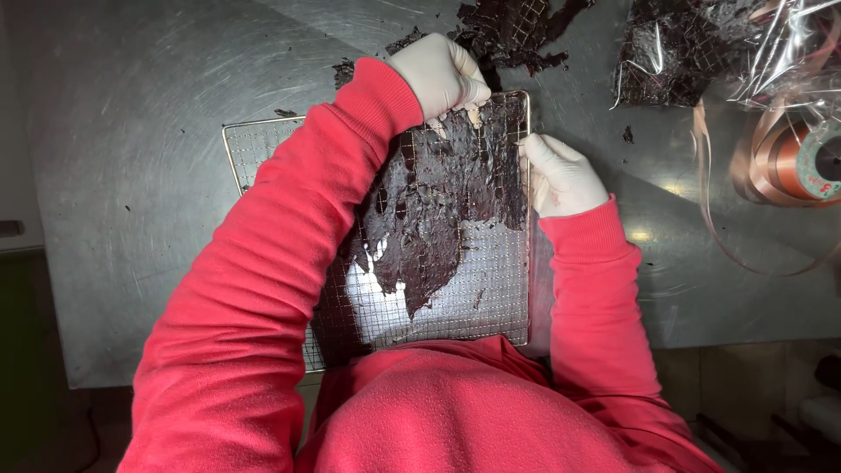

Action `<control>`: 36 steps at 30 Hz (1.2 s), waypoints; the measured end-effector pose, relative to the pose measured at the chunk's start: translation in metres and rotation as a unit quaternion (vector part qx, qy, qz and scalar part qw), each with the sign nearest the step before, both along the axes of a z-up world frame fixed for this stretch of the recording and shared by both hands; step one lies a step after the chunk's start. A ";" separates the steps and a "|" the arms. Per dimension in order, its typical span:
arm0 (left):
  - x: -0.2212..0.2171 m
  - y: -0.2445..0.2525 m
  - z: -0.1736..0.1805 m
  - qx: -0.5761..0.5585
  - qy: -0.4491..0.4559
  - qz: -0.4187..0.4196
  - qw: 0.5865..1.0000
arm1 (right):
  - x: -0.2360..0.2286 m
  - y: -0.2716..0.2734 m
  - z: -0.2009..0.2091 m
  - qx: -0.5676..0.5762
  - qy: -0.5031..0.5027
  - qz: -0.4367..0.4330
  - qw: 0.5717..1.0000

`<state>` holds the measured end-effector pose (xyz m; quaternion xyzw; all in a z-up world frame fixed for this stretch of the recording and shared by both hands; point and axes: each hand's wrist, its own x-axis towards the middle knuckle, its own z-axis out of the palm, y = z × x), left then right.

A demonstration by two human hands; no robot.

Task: Removing dried meat jerky from a dehydration tray and sorting it.

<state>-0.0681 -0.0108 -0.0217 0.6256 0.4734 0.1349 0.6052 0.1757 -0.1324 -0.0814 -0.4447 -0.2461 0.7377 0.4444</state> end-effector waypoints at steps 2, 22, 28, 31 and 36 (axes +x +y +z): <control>-0.002 0.000 0.001 -0.001 0.000 -0.003 1.000 | -0.002 0.002 0.004 -0.015 0.006 0.006 1.000; -0.001 -0.001 -0.002 -0.005 0.013 0.000 1.000 | -0.010 0.001 0.023 -0.014 0.065 0.039 0.997; -0.009 -0.002 0.001 -0.011 0.003 0.017 1.000 | 0.006 -0.004 0.011 -0.059 0.015 0.107 0.992; -0.011 -0.003 0.006 -0.011 0.024 0.015 1.000 | -0.005 -0.004 0.012 -0.069 0.002 0.100 0.993; -0.009 -0.003 0.008 -0.014 0.034 0.027 0.999 | -0.002 -0.004 0.006 -0.069 0.039 0.094 0.992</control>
